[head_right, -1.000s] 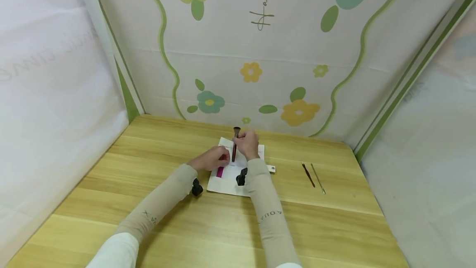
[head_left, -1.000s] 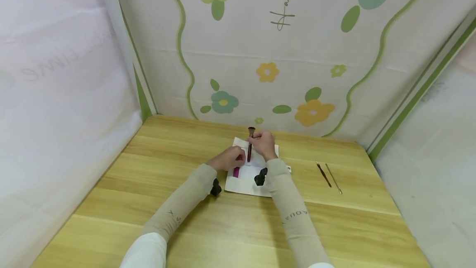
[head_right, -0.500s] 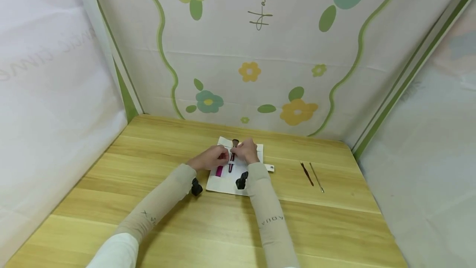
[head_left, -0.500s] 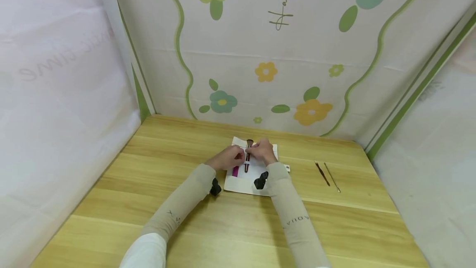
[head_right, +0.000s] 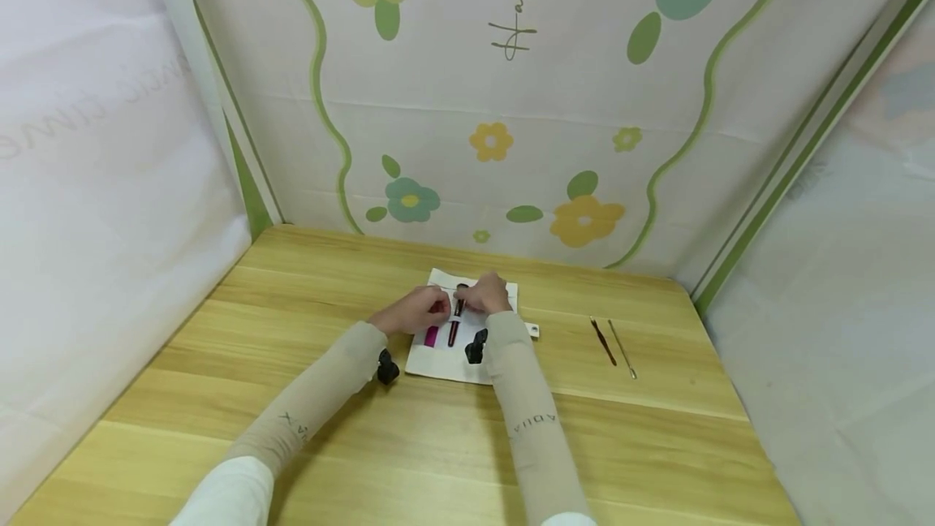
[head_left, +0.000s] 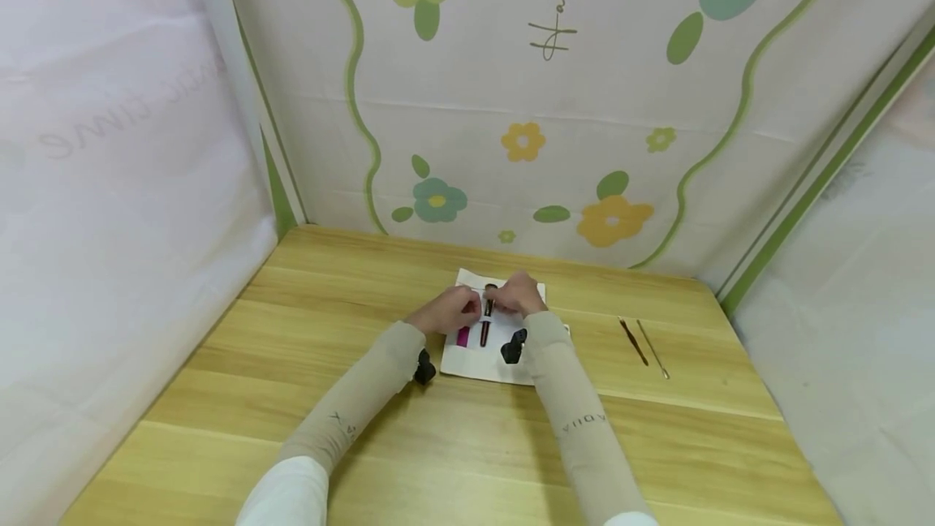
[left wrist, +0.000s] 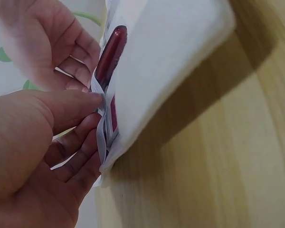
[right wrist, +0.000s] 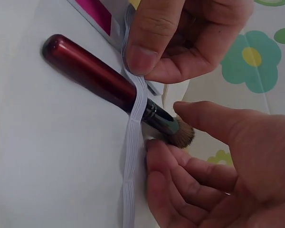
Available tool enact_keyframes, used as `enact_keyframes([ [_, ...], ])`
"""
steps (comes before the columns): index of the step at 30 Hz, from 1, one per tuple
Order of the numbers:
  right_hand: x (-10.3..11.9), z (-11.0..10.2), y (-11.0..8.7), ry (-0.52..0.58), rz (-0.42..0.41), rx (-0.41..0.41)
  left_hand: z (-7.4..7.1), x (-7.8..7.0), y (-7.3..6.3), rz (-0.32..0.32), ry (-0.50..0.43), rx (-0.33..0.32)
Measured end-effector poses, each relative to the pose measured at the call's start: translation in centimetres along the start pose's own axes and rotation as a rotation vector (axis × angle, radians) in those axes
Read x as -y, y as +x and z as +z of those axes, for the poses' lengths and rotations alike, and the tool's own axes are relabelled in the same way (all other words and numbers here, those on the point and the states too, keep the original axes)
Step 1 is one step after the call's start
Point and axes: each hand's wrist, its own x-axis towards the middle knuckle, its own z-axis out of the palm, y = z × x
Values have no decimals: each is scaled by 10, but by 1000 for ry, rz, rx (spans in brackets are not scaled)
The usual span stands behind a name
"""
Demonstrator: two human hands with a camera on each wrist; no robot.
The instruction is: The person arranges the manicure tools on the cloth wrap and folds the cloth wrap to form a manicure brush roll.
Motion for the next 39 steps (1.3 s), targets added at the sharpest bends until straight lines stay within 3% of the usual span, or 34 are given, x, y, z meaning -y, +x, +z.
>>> enact_keyframes([
  [8,1,-1,3,46,33,-63,3,1,6,-8,-3,10],
  [17,-3,-5,3,88,38,-29,-1,-2,4,-40,8,8],
  [29,-7,0,-4,113,-1,44,-2,-3,1,-31,-24,2],
  [39,-4,-1,-12,48,-49,82,0,-3,1,-22,-6,-17],
])
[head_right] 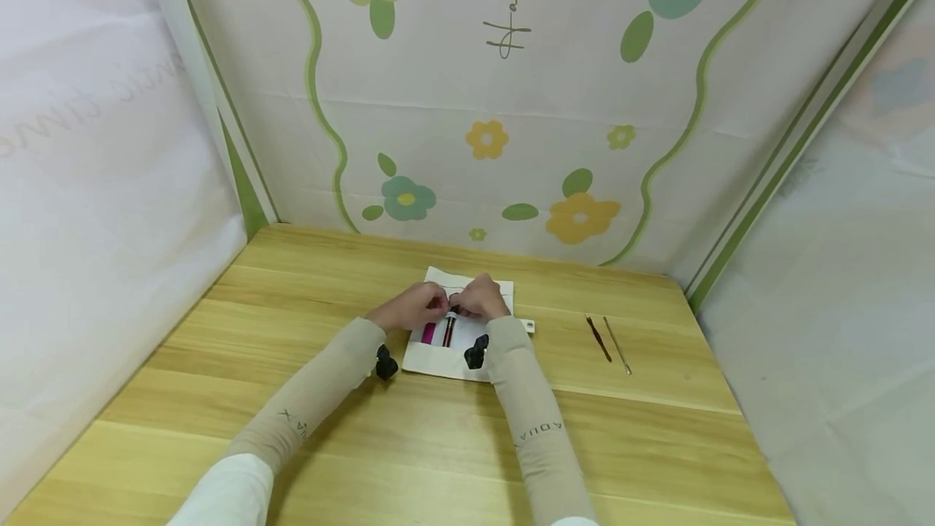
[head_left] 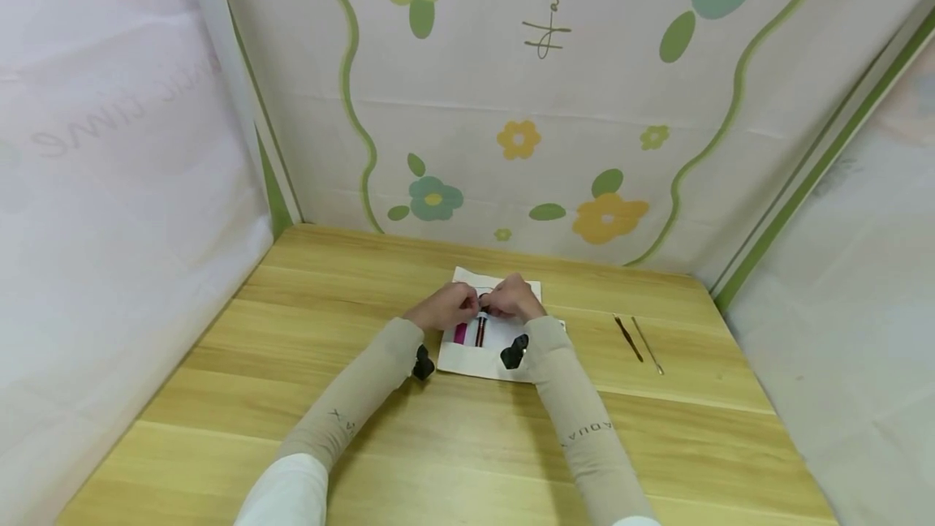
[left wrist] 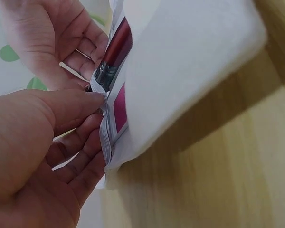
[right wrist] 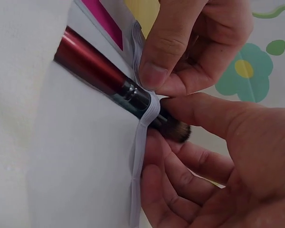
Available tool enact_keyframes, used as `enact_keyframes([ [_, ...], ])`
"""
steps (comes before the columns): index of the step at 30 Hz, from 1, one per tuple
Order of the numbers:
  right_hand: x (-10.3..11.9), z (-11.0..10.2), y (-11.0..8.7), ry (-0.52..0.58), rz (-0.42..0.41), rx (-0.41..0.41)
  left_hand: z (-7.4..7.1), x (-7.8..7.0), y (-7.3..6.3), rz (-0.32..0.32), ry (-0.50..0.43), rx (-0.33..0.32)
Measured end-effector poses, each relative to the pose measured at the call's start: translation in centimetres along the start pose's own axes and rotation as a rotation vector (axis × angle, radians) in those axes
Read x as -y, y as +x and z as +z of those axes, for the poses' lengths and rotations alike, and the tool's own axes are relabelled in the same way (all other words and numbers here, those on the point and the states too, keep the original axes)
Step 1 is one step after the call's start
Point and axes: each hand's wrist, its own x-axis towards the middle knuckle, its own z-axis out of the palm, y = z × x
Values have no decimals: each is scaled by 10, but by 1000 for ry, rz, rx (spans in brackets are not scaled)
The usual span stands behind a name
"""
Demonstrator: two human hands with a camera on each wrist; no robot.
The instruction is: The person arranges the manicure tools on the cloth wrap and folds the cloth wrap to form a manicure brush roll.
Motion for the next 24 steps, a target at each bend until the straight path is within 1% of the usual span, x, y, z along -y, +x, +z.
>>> enact_keyframes([
  [4,1,-1,-2,-26,-15,23,-1,-1,2,-28,1,15],
  [8,2,-3,-3,-52,-24,66,0,-1,3,-38,9,15],
  [13,1,-4,-3,-100,-31,102,1,-2,1,-46,-15,21],
  [16,0,-8,-2,-128,-19,94,2,-2,1,-58,-25,20],
  [19,-4,-15,-3,-156,-9,68,3,-2,3,-60,-28,17],
  [24,-20,-37,-7,-152,7,39,4,-2,7,-54,-19,5],
])
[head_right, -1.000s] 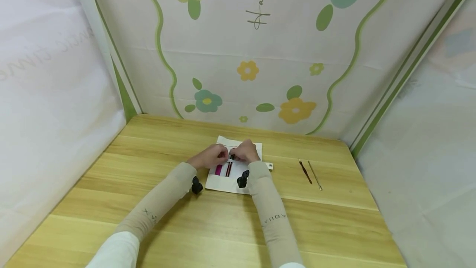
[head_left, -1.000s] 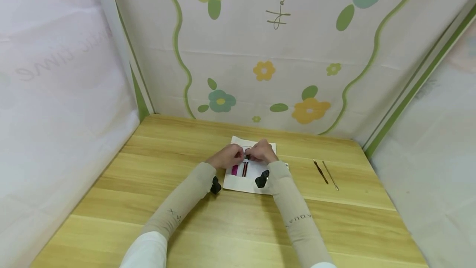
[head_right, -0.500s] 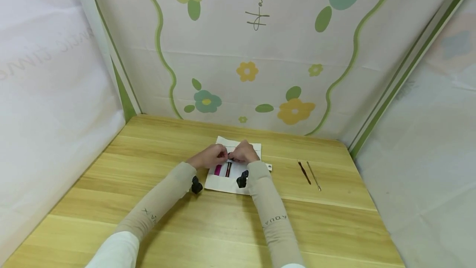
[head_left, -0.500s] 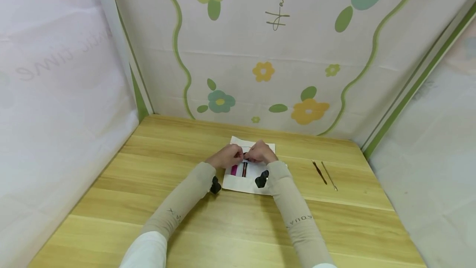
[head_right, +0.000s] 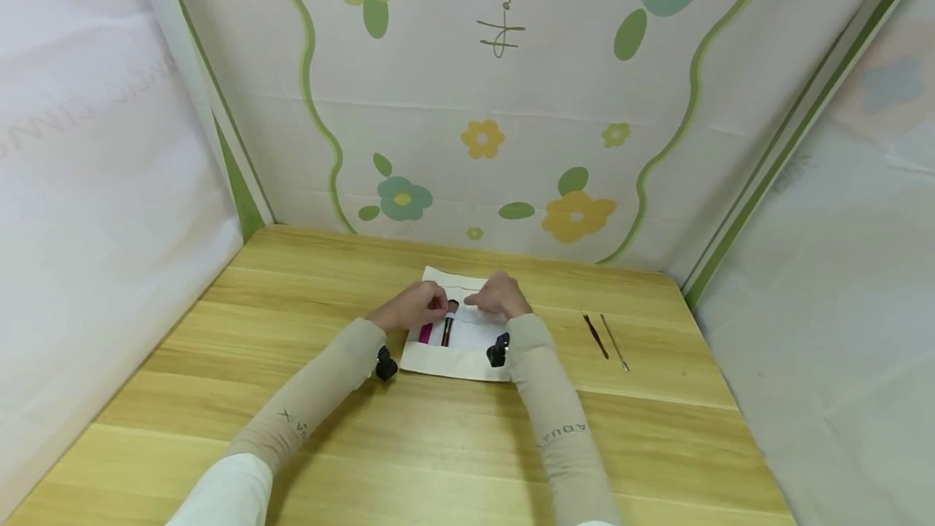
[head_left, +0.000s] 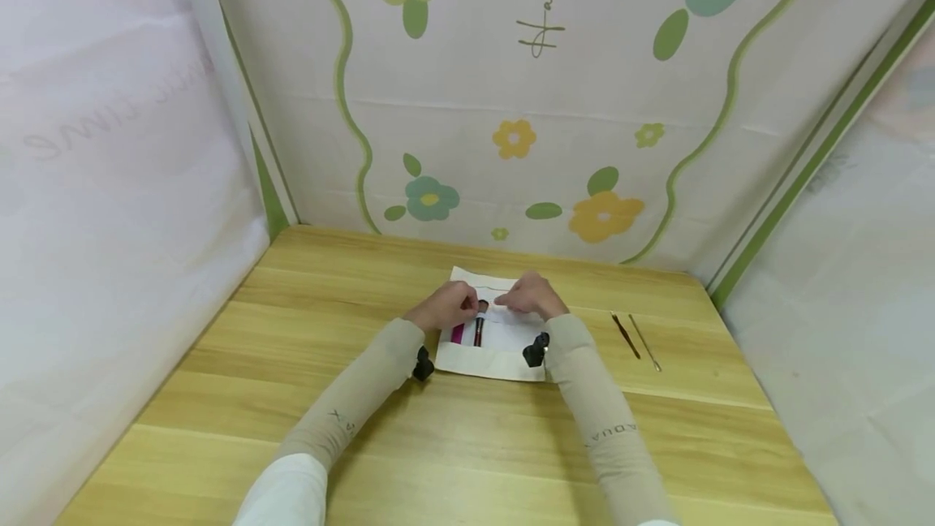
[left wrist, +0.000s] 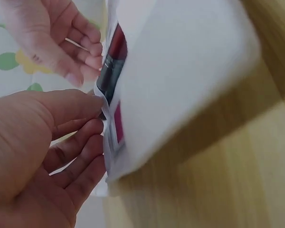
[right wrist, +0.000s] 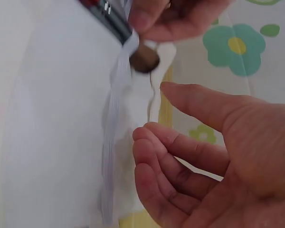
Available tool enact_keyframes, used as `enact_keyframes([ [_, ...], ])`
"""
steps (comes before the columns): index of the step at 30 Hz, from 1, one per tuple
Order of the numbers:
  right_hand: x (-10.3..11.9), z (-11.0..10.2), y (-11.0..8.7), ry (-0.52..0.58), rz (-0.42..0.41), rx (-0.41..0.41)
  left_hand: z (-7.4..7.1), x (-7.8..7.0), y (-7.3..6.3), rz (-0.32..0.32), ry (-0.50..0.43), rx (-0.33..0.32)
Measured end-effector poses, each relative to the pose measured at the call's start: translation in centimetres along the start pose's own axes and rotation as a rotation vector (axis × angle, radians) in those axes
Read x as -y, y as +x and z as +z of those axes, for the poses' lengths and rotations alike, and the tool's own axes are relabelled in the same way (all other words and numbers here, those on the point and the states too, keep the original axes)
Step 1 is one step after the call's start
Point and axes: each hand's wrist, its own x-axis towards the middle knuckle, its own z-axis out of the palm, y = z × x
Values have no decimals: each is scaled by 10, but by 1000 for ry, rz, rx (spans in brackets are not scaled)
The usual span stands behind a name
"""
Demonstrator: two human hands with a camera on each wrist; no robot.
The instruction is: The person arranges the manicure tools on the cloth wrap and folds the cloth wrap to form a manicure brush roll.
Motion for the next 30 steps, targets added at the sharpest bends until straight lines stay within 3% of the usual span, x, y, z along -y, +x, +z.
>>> enact_keyframes([
  [5,-34,-28,-8,10,-16,-32,1,-5,5,46,22,-24],
  [10,-73,-63,-18,-80,-76,-81,1,-17,6,75,83,-4],
  [18,-125,-111,-44,-220,-103,-121,5,-34,8,89,231,28],
  [24,-161,-112,-47,-278,-198,-168,6,-37,8,95,272,33],
  [30,-181,-100,-45,-305,-193,-188,8,-36,9,105,265,27],
])
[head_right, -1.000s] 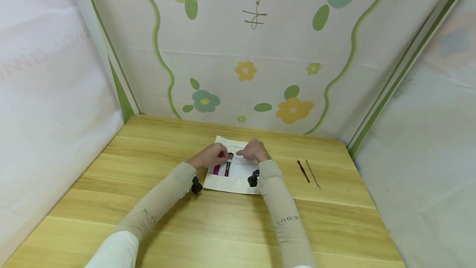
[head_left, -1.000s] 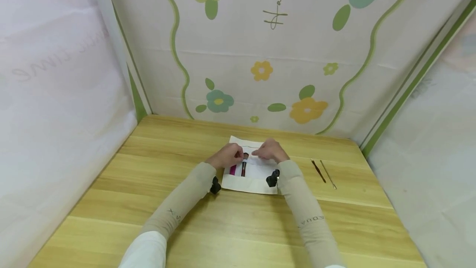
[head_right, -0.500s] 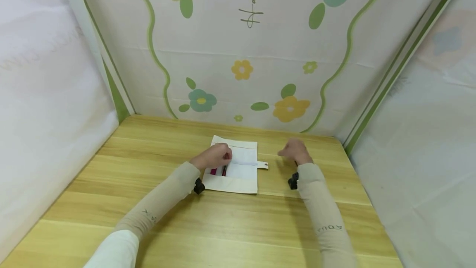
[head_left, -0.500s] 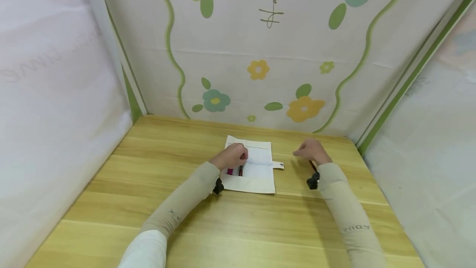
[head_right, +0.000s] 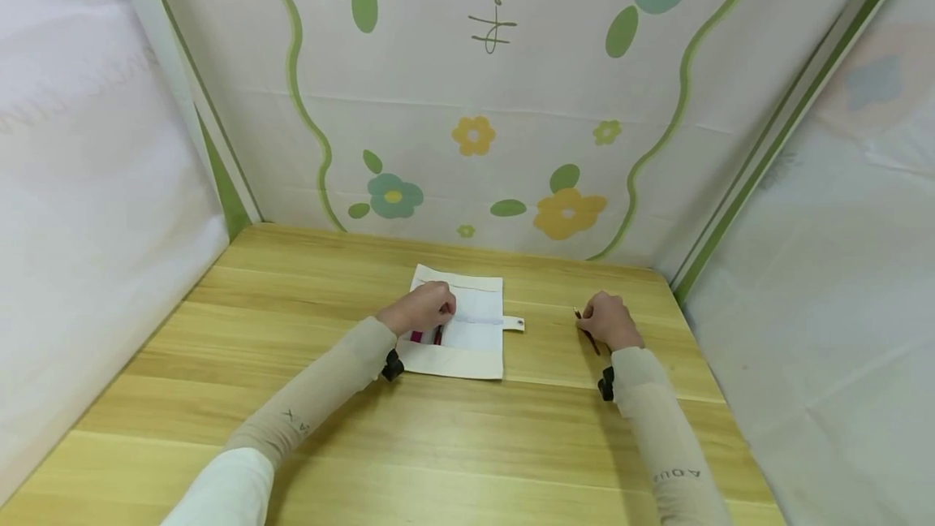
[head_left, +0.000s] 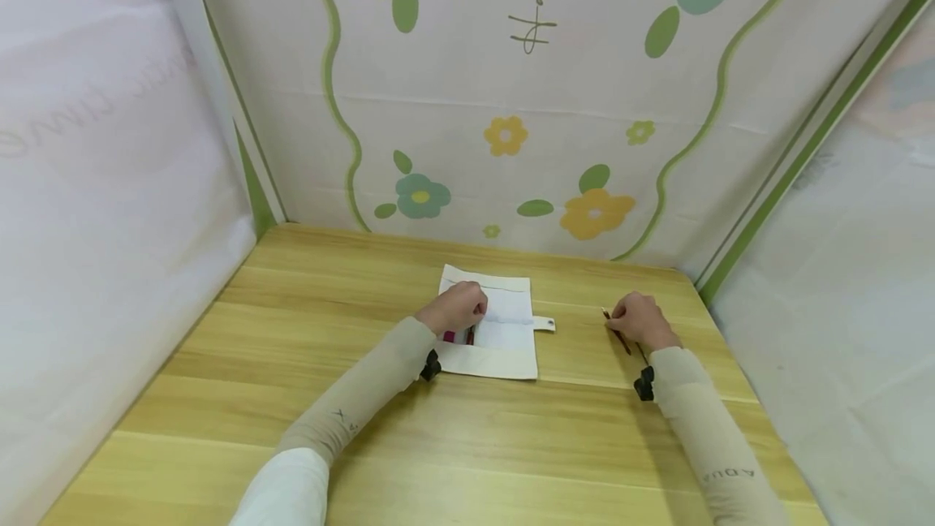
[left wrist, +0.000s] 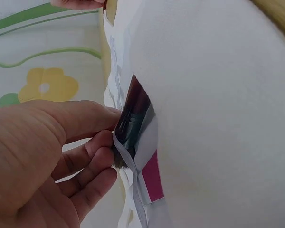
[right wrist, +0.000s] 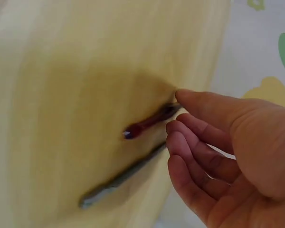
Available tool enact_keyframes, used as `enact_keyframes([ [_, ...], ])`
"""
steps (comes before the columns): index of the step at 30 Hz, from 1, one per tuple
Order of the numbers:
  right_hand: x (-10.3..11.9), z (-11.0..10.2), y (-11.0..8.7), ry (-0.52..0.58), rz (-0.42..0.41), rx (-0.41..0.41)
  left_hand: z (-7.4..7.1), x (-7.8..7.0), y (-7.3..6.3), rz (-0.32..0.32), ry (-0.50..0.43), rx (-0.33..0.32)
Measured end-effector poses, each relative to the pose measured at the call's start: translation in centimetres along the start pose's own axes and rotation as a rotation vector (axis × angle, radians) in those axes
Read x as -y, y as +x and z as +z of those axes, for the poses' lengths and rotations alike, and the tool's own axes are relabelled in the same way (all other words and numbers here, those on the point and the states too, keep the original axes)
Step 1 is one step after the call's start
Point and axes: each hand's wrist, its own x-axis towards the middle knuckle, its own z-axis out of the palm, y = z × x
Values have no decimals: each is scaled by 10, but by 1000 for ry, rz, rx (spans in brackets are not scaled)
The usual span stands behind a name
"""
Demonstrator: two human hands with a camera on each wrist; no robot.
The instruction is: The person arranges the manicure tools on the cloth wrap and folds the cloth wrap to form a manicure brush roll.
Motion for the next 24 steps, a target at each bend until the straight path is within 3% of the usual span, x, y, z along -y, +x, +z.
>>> enact_keyframes([
  [6,0,4,-1,-2,26,-34,-1,1,1,-11,-26,1],
  [17,-2,2,2,87,124,24,3,9,3,-70,-140,33],
  [24,-7,1,-2,123,122,22,5,11,3,-66,-187,26],
])
